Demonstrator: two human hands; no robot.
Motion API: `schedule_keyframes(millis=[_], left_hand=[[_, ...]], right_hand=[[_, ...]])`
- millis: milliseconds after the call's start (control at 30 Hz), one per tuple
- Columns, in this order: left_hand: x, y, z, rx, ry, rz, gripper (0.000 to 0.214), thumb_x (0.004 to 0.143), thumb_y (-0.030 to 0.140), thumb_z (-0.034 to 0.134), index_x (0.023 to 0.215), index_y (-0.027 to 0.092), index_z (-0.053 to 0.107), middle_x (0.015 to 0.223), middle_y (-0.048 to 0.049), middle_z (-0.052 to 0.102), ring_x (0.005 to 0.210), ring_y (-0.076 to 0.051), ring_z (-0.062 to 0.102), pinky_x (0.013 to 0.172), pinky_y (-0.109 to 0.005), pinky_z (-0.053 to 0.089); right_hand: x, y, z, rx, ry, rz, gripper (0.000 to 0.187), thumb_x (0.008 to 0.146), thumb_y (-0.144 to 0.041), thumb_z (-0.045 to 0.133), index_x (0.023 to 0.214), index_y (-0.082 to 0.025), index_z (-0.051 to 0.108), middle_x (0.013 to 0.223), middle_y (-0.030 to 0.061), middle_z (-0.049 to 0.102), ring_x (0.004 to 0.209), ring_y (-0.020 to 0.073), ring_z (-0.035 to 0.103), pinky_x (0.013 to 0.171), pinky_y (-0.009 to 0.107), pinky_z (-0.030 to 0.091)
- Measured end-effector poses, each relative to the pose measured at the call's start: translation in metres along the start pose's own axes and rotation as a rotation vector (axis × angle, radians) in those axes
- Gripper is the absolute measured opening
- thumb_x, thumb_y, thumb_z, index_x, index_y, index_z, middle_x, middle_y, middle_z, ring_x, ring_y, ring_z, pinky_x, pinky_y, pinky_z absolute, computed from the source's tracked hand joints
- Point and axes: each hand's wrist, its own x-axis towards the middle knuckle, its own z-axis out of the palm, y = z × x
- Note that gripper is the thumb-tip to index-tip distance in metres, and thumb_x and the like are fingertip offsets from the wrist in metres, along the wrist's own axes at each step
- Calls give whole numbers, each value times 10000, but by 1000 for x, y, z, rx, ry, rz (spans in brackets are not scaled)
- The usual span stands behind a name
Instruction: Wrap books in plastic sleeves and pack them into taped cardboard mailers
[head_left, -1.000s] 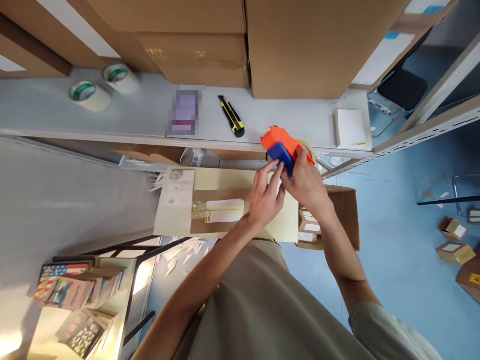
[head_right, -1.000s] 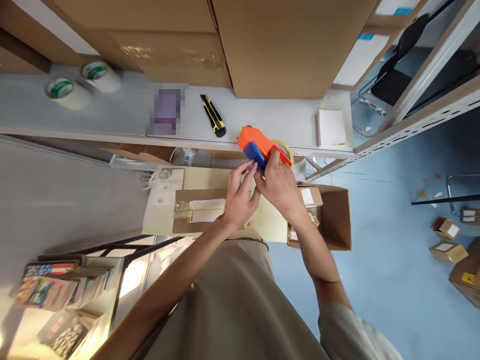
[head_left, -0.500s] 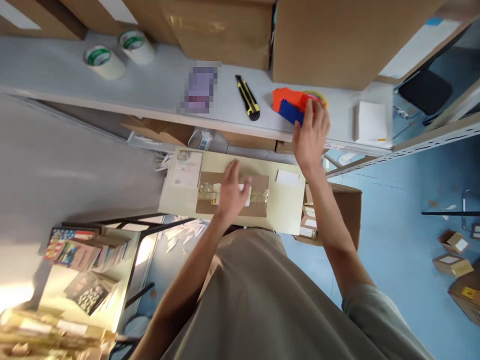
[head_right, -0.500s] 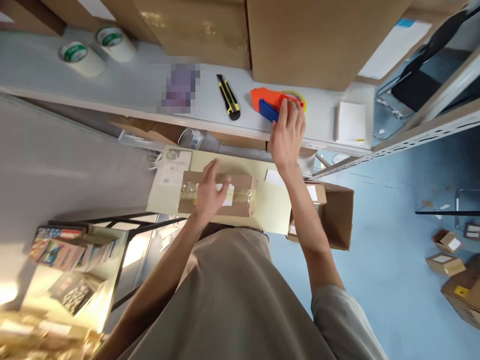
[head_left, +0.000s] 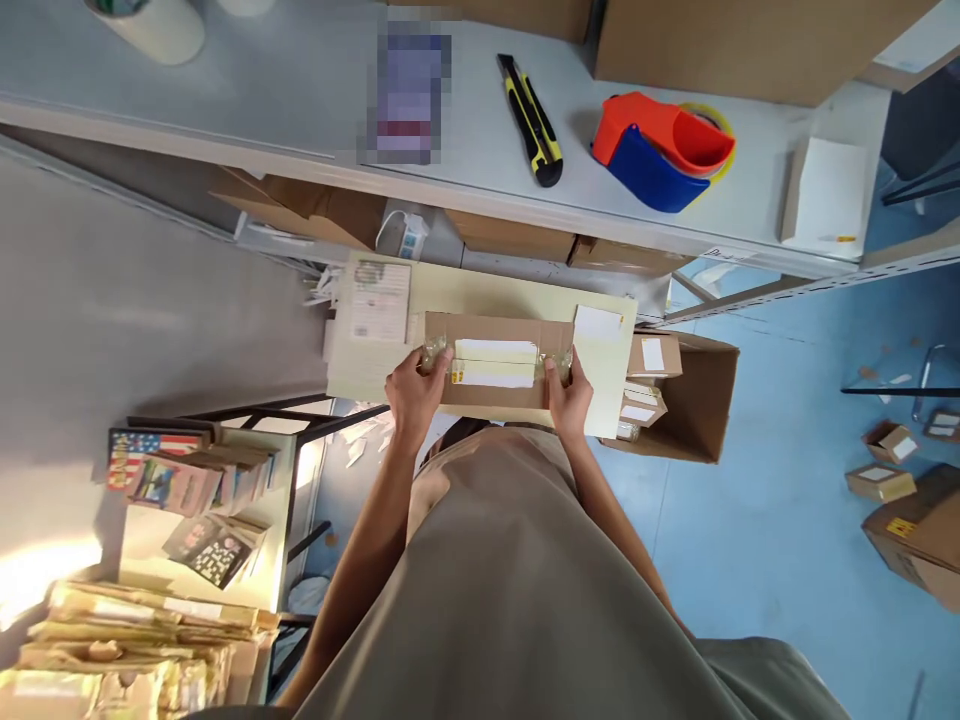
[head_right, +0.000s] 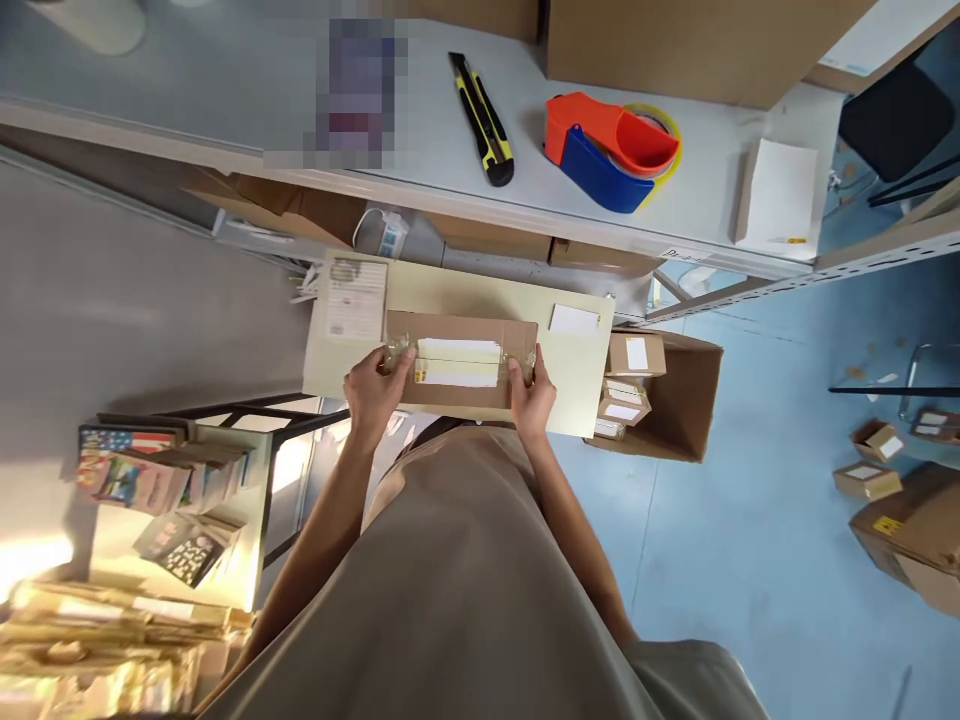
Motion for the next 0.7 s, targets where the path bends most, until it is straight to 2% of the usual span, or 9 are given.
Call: schedule_keyframes(millis=[100,200,300,433,533,600,700], left_hand=[[10,-13,-4,-65,-60,40,420,1023,608,653,1010,240,854,863,-65,826,924,-284,764,881,-340,545],[14,-25,-15,-142,-130,100,389,1034,527,628,1072,219,863,1020,-87,862,981,-275,775,903,-331,557],[19,-34,-34,-258,-183,268,399,1075,494,562,1093,200,832,1121,-109,843,1021,-248,761,960,-315,579],[41,-49,-56,-383,-180,508,364,1087,500,573,1141,210,785,1227,-124,761,1133,-244,724,1055,-332,606],[60,-67,-54,-431,-259,527,319,1063,484,618,1146,213,765,1227,-116,724,1107,-229,728,1021,-339,640],[69,-82,-43,-458,-340,475,323,1044,470,622,1156,203,764,1271,-130,731,1126,-229,746,1012,-341,650],[77,-107,-20,-449,-461,345,356,1012,427,620,1203,177,787,1334,-162,775,1230,-264,761,1092,-378,634]], right_hand=[[-1,5,-2,98,52,-24,886,1122,-698,288,1675,-75,591,1285,162,839,1105,270,740,920,321,601],[-12,2,-9,109,86,-39,898,1104,-741,285,1573,-88,685,1234,151,840,1104,290,731,929,356,608],[-29,-5,-21,93,117,-91,830,1118,-728,305,1491,-125,737,1201,168,820,1169,330,726,994,434,613],[-51,-7,-26,109,264,-208,631,1089,-677,480,1407,-218,773,1477,206,699,1430,351,640,1165,514,578],[-59,4,-7,136,225,-185,554,1059,-641,534,1331,-217,764,1495,206,660,1385,315,671,1135,459,617],[-59,17,17,149,169,-154,536,1056,-603,496,1335,-208,727,1452,202,673,1318,286,708,1108,432,631],[-56,42,58,167,127,-105,571,1029,-570,430,1396,-193,652,1294,178,749,1162,261,754,1018,431,652]])
